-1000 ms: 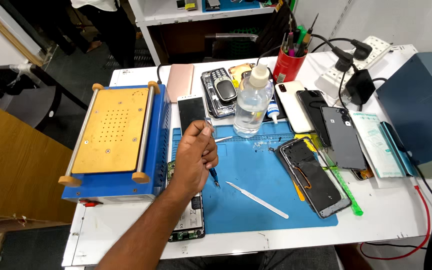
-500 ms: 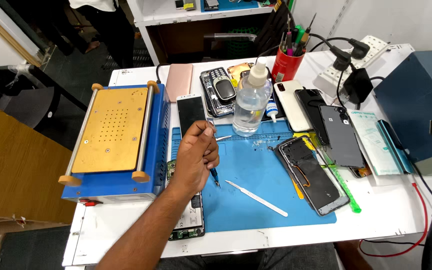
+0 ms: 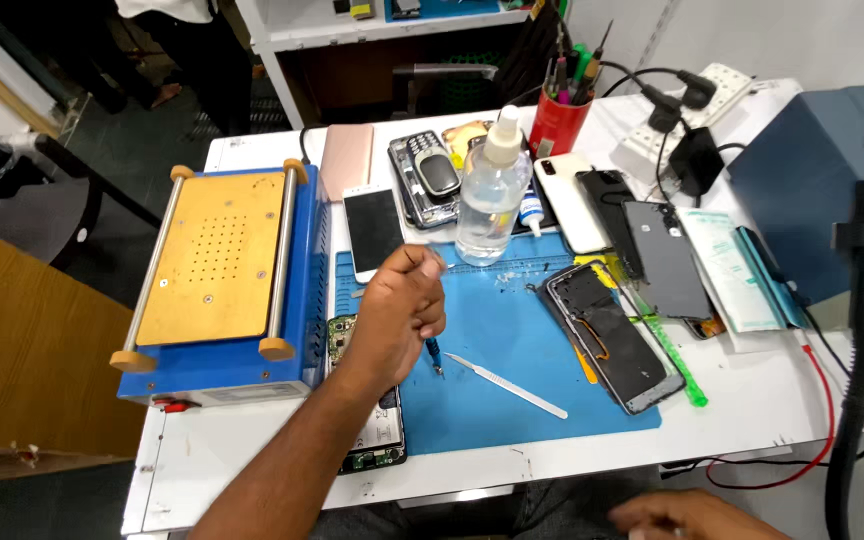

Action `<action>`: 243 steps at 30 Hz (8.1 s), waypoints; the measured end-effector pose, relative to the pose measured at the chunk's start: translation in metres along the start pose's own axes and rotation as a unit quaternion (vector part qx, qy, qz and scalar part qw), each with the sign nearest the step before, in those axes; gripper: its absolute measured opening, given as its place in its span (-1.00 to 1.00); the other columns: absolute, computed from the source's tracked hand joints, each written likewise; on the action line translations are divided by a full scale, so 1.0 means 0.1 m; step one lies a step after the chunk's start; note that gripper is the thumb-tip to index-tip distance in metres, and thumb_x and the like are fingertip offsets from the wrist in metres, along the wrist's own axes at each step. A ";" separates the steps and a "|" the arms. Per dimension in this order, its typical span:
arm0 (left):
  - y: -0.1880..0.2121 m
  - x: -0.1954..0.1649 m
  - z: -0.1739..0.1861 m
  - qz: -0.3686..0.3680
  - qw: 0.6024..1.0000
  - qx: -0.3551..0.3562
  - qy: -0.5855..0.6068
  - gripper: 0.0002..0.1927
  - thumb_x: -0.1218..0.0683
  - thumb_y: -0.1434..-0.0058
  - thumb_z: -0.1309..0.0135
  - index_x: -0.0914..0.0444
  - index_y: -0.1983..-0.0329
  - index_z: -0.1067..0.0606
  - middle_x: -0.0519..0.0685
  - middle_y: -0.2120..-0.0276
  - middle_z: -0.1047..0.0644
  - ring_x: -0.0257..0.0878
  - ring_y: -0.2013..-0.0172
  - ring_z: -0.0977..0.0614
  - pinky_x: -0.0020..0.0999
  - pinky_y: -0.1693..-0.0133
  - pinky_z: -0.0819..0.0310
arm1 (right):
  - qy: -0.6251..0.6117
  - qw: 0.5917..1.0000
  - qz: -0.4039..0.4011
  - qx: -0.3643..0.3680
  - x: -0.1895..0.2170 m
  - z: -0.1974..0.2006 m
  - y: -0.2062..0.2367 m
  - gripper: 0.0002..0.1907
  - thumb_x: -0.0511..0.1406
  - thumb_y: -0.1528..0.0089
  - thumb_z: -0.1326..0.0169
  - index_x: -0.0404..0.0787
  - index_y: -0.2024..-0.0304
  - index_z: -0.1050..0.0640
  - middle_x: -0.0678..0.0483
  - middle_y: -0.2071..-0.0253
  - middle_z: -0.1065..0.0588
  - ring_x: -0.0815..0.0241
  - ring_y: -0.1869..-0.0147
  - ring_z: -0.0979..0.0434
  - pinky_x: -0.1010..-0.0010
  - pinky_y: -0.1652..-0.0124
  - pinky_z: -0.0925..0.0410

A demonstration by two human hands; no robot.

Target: The person disassembles a smartphone at a repair bench, prying off the back cover and lifting the battery from the chassis with a tool. They handle the frame and internal components, set parts on the mat, and later hold up a phone and press its screen while other people move around the shop.

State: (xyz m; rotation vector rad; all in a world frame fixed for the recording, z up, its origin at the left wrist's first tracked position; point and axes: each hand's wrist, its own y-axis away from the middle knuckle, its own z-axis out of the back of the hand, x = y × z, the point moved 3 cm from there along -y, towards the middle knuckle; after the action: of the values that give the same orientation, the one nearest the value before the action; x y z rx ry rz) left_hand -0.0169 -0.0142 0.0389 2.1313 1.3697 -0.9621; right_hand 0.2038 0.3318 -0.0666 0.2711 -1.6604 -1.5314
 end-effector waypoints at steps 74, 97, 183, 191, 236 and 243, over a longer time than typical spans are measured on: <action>0.46 -0.51 -0.07 -0.354 0.859 -0.025 -0.369 -0.44 -0.26 -0.59 0.09 0.37 -0.07 -0.47 -0.10 0.30 -0.39 -0.42 0.35 -0.36 -0.52 0.29 -0.23 | 0.002 0.828 0.304 -0.472 2.48 0.87 0.53 -0.79 -0.25 -0.24 -0.23 -0.12 0.09 -0.72 0.06 0.30 -0.67 0.29 0.30 -0.58 0.45 0.28 -0.40; 0.41 -0.31 -0.22 -0.304 0.877 -0.019 -0.371 -0.42 -0.28 -0.52 0.08 0.35 -0.11 -0.46 -0.12 0.27 -0.39 -0.46 0.33 -0.33 -0.56 0.30 -0.20 | 0.269 0.827 0.224 -0.441 1.75 1.06 0.57 -0.80 -0.26 -0.23 -0.13 -0.13 0.15 -0.70 0.04 0.18 -0.66 0.05 0.15 -0.66 0.25 0.11 -0.48; 0.14 -0.05 -0.39 0.015 0.594 0.037 -0.804 -0.40 -0.05 -0.07 -0.31 0.23 -0.16 -0.45 0.07 0.00 -0.52 0.06 0.02 -0.58 -0.04 0.09 -0.52 | -0.213 0.895 0.191 -0.342 1.46 1.62 0.69 -0.58 -0.48 -0.13 -0.18 -0.32 -0.07 -0.61 0.00 0.30 -0.63 0.24 0.22 -0.57 0.42 0.14 -0.40; 0.12 -0.01 -0.30 0.156 0.602 0.026 -0.783 -0.29 0.00 -0.10 -0.29 0.11 -0.32 -0.32 0.03 -0.13 -0.51 0.05 -0.05 -0.59 0.00 0.01 -0.50 | -0.199 0.909 0.229 -0.286 1.54 1.53 0.57 -0.57 -0.48 -0.12 -0.20 -0.35 -0.07 -0.61 0.04 0.31 -0.64 0.31 0.24 -0.60 0.52 0.17 -0.40; 0.26 -0.19 -0.51 0.075 0.614 0.047 -0.785 -0.11 0.08 -0.01 -0.23 0.11 -0.45 -0.18 0.13 -0.15 -0.46 0.19 0.29 -0.65 0.09 0.25 -0.56 | -0.118 0.920 0.246 -0.281 2.08 1.35 0.31 -0.61 -0.41 -0.13 -0.25 -0.26 -0.03 -0.65 0.08 0.36 -0.60 0.30 0.24 -0.57 0.50 0.17 -0.39; 0.28 -0.34 -0.62 -0.053 0.693 0.049 -0.718 -0.23 0.08 0.01 -0.28 0.16 -0.29 -0.27 0.08 -0.17 -0.46 0.10 0.29 -0.68 -0.05 0.31 -0.61 | -0.005 0.941 0.259 -0.215 2.35 1.26 -0.11 -0.64 -0.38 -0.10 -0.31 -0.24 0.03 -0.67 0.17 0.37 -0.58 0.35 0.24 -0.52 0.49 0.21 -0.36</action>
State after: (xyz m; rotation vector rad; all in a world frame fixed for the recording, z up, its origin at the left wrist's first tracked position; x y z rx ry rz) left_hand 0.0194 -0.0052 0.1055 0.6622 0.5246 -2.0476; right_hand -0.0343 0.2656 0.0359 -0.3825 -1.2235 -1.4286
